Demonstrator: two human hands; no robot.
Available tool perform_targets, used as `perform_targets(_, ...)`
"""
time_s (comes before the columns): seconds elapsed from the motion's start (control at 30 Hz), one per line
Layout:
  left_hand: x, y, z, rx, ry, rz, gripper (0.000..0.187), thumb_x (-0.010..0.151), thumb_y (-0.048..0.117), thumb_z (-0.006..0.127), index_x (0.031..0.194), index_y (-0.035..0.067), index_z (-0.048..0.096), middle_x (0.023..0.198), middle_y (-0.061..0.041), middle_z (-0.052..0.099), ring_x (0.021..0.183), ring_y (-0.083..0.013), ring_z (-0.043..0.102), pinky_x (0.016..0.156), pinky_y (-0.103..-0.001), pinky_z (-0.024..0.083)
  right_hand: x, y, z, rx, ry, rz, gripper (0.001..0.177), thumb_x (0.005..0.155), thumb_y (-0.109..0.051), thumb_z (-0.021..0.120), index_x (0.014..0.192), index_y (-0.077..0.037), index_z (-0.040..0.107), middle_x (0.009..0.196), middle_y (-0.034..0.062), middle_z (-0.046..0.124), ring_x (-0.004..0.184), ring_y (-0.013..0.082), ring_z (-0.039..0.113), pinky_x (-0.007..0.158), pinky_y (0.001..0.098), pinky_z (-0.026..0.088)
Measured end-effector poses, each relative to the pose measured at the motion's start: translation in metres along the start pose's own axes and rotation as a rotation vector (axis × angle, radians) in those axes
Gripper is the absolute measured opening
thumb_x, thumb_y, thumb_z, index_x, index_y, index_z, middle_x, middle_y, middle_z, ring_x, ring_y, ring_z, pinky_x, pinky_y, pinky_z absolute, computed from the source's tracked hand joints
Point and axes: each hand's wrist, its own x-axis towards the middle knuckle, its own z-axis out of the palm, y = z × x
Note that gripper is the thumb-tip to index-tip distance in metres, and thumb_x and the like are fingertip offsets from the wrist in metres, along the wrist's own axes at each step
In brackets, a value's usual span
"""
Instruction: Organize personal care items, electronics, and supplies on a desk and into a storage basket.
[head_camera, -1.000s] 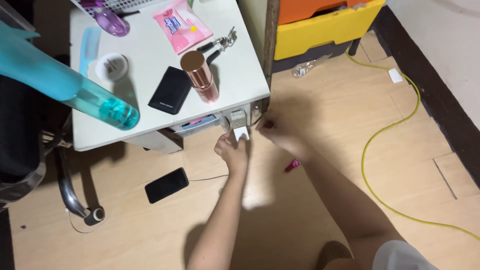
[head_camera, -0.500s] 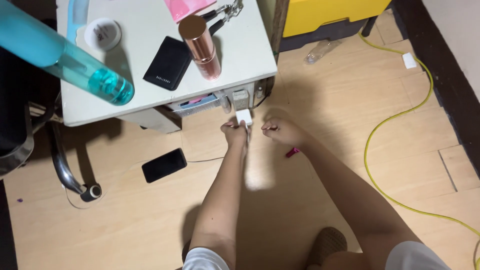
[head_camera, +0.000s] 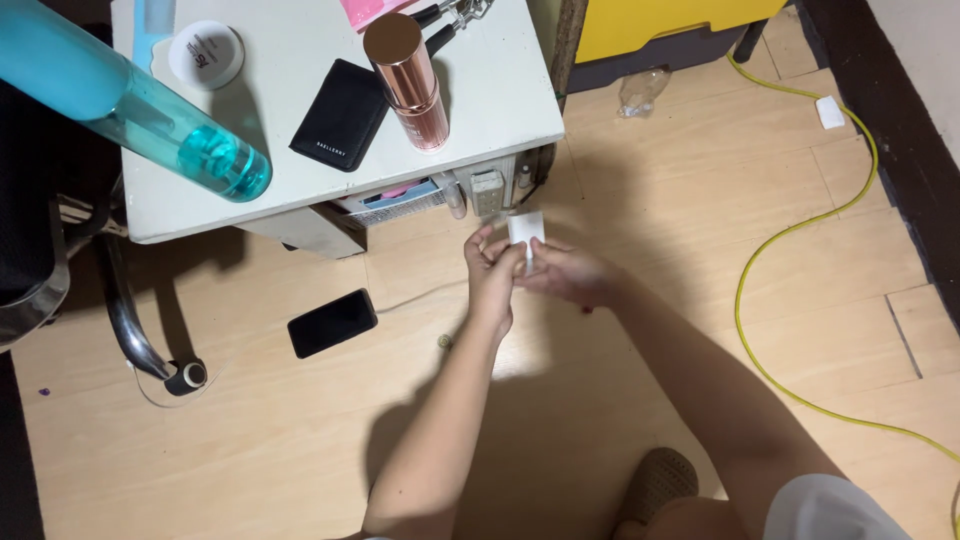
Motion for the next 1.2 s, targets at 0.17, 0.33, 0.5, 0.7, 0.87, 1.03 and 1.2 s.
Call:
perform_targets(0.17,0.0,0.009,-0.008,-0.045,-0.255,0.082,0.059,0.099,0.027,0.052,0.152,0.008,0.033,0.111,-0.011,0.061,0.094,-0.0155,0.063,0.075,-0.031,0.055,-0.022,-0.032,-0.028,-0.373,0.103,-0.066,0.04,0.111,-0.033,0.045,0.128,0.002,0.055,0.099,0.0043,0.063,0.089,0.0139,0.062,0.081,0.031,0.052)
perform_targets(0.33,-0.013,0.069,0.002,-0.094,-0.463,-0.071,0.073,0.109,0.062,0.027,0.148,0.004,0.045,0.097,-0.014,0.066,0.089,-0.0183,0.068,0.074,-0.031,0.058,-0.058,-0.089,0.016,-0.369,-0.063,-0.118,0.034,0.106,-0.026,0.058,0.131,-0.003,0.061,0.065,-0.0051,0.051,0.051,0.0077,0.041,0.047,0.026,0.036)
perform_targets(0.5,-0.017,0.112,-0.003,0.266,-0.855,-0.507,0.057,0.096,0.04,0.051,0.136,0.0,0.046,0.11,-0.024,0.073,0.089,-0.0381,0.077,0.073,-0.043,0.069,-0.075,-0.124,0.078,-1.146,-0.16,0.009,0.027,0.08,-0.032,0.084,0.087,-0.007,0.078,0.068,-0.0033,0.074,0.058,0.008,0.068,0.052,0.0256,0.052)
perform_targets(0.7,-0.048,0.122,-0.009,0.346,-1.045,-0.738,0.037,0.09,0.009,0.064,0.121,0.0,0.046,0.112,-0.022,0.07,0.095,-0.0352,0.077,0.08,-0.047,0.064,-0.088,-0.145,0.161,-1.352,-0.207,-0.25,0.033,0.068,-0.032,0.09,0.073,-0.006,0.07,0.066,0.0002,0.071,0.058,0.0113,0.066,0.053,0.0268,0.048)
perform_targets(0.87,-0.016,0.12,-0.037,0.016,-1.208,-0.479,0.018,0.103,0.011,0.062,0.112,-0.005,0.063,0.102,-0.022,0.069,0.087,-0.0337,0.072,0.075,-0.044,0.062,-0.047,-0.115,0.118,-0.95,0.037,-0.225,0.026,0.079,-0.022,0.079,0.096,-0.005,0.068,0.082,0.0028,0.066,0.07,0.0128,0.064,0.061,0.0296,0.054)
perform_targets(1.03,-0.016,0.13,-0.03,-0.259,-1.096,-0.058,0.023,0.109,0.023,0.058,0.096,0.004,0.06,0.093,-0.015,0.066,0.083,-0.0281,0.066,0.075,-0.039,0.058,0.004,-0.045,0.052,-0.788,-0.005,-0.225,0.02,0.104,-0.023,0.053,0.106,-0.005,0.062,0.092,-0.0004,0.063,0.079,0.0113,0.063,0.071,0.0286,0.055)
perform_targets(1.2,-0.029,0.097,0.003,0.238,-0.459,0.532,0.011,0.102,0.013,0.062,0.101,0.008,0.053,0.1,-0.007,0.055,0.093,-0.0216,0.053,0.086,-0.038,0.046,0.004,0.002,0.035,-0.543,-0.175,0.012,0.039,0.117,-0.035,0.041,0.099,-0.006,0.059,0.082,0.0048,0.061,0.083,0.0142,0.068,0.075,0.0269,0.051)
